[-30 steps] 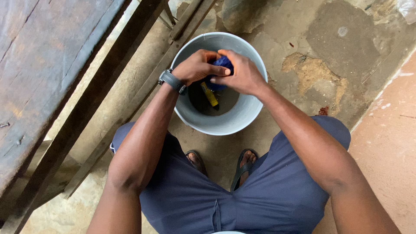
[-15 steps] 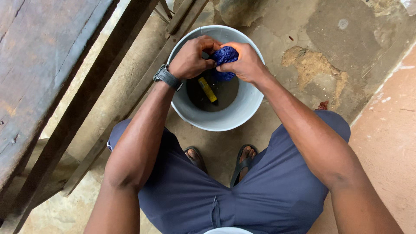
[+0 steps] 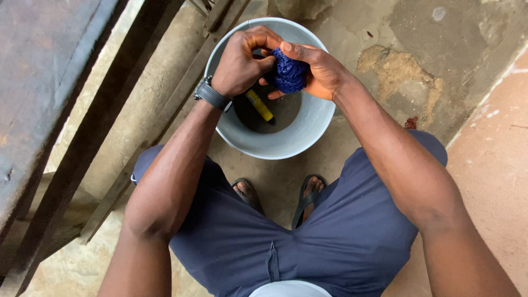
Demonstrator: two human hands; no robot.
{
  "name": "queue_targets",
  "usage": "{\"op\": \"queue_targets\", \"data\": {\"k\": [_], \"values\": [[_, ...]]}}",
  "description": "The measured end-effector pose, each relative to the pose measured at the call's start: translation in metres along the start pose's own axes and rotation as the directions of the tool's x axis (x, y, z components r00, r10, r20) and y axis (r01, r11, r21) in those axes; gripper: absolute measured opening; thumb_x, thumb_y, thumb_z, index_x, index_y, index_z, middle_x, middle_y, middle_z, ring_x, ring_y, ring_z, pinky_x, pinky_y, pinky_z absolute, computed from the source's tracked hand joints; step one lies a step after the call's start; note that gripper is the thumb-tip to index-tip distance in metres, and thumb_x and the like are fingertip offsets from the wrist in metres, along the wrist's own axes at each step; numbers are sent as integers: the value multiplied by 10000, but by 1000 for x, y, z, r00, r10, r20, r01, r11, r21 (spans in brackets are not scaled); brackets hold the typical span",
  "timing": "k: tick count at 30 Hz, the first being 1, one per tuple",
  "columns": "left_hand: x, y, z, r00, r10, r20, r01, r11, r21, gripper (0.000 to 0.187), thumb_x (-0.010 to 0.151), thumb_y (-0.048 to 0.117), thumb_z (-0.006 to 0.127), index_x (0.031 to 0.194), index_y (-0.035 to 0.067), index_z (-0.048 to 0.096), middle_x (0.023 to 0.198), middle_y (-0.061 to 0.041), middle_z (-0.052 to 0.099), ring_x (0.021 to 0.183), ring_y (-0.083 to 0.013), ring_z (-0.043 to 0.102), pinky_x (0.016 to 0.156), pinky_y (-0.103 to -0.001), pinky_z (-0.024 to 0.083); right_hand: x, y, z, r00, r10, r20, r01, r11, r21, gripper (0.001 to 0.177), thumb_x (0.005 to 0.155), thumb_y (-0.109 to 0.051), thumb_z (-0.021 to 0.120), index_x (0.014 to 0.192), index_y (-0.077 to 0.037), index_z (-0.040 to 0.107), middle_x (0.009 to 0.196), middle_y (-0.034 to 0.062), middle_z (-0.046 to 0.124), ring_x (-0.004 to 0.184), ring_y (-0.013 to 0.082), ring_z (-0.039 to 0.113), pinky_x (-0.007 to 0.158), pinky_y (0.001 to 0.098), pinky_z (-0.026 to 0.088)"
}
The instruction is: The person wipes a long wooden plank with a cloth, then rinses and wrings out the cloth in a bucket of water before continuing to wipe the plank.
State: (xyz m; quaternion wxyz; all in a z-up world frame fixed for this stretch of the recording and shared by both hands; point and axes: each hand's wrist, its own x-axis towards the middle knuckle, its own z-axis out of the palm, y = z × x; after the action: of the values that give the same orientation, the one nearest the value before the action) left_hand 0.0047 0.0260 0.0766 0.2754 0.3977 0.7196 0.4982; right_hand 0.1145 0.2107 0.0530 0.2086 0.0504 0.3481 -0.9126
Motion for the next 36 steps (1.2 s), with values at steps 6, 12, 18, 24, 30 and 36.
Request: {"op": "queue_targets", "data": {"k": [6, 12, 18, 24, 30, 36], "values": [[0, 7, 1, 994, -99, -39, 89, 973, -211, 192, 878, -52, 734, 1056, -1, 685, 1055, -34, 688, 960, -121, 704, 900, -287, 613, 2, 3, 0, 1000, 15, 21, -16, 1000, 24, 729, 846, -347, 828, 1396, 23, 525, 1183, 156, 686, 1051, 297, 753, 837, 453, 682], [-4, 14, -2, 999, -11, -41, 22, 955, 295, 184, 837, -7, 807, 991, -12, 708, 884, -79, 731, 780, -164, 724, 724, -297, 599, 8, 19, 1, 986, 33, -162, -63, 981, -181, 446, 830, -108, 771, 1224, 16, 605, 990, 105, 712, 837, 216, 753, 595, 321, 617], [-3, -8, -15, 988, -134, 71, 109, 953, 282, 163, 869, 83, 785, 1018, 21, 760, 871, -60, 776, 751, -117, 748, 693, -264, 595, 10, 23, 1, 966, -83, -244, -89, 782, -617, 228, 781, -77, 757, 992, -17, 694, 793, 46, 699, 646, 117, 653, 486, 278, 516], [-2, 1, -11, 928, -373, 27, 345, 883, 318, 309, 916, 339, 864, 947, 48, 764, 747, -47, 726, 596, -96, 652, 540, -266, 514, 17, 32, -9, 919, -394, -22, 156, 415, -896, 218, 852, -134, 817, 1008, -9, 732, 763, 83, 703, 673, 146, 647, 617, 345, 523], [0, -1, -19, 949, -308, 65, 278, 916, 288, 289, 841, 324, 903, 913, 73, 780, 739, -15, 740, 598, -64, 665, 531, -239, 529, 17, 32, 6, 903, -422, -75, 39, 257, -966, 237, 914, -231, 818, 879, -28, 703, 649, 91, 662, 559, 199, 648, 541, 373, 499], [1, -5, -25, 973, -206, 106, 172, 948, 267, 348, 823, 359, 933, 898, 62, 767, 759, -25, 737, 632, -88, 676, 574, -254, 554, 16, 26, 13, 878, -479, 18, 83, 116, -990, 346, 948, -319, 831, 804, -41, 686, 588, 87, 623, 513, 234, 626, 502, 398, 472]]}}
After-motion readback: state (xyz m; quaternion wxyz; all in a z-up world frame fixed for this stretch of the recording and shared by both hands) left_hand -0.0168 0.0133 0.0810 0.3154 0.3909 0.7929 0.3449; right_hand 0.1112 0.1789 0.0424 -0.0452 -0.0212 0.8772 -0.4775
